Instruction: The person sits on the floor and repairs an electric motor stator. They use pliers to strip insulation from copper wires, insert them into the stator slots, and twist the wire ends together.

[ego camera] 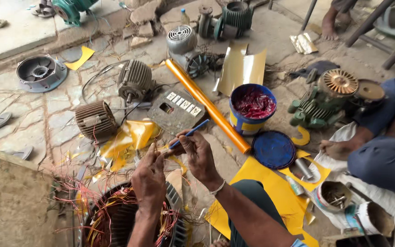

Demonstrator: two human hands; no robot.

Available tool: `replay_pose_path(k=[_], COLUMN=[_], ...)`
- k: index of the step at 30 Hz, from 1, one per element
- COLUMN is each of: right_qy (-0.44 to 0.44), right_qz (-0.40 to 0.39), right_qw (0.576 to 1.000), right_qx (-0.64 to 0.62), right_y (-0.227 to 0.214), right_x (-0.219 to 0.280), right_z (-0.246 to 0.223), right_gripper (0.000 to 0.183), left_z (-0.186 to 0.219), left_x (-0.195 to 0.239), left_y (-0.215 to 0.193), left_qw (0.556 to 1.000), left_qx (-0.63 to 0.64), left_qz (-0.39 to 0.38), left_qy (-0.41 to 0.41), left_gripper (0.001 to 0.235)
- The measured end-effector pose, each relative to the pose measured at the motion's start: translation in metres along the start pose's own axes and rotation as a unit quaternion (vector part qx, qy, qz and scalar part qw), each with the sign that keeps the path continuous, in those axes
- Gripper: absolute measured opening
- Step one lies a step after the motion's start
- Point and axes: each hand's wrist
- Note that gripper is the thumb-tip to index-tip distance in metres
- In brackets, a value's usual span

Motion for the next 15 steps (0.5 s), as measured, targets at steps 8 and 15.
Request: replay_pose_path(k=[8,15], right_qy=[-0.019,0.008], right_qz=[0.015,-0.007], right_qw=[0.999,1.0], right_qx=[-0.034,0.02], right_y=[-0.014,-0.013], right_x=[0.0,0.003], right_z=[0.005,-0.01], right_gripper=[0.02,0.024], left_z=[0.006,0.026], left_x=[-0.001,-0.003], left_y=[0.021,0.015], left_qw=[0.994,0.995], left_qx=[0.033,0.077], left_qz=[0.027,-0.023], left_qy=[0.099,0.062], left_gripper=[0.018,0.023])
Point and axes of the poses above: each hand's wrist, its own x-axis away from the middle knuckle, its own y-axis out of the palm, z = x × y, and after that the axes turned 6 degrees about -z, right-handed
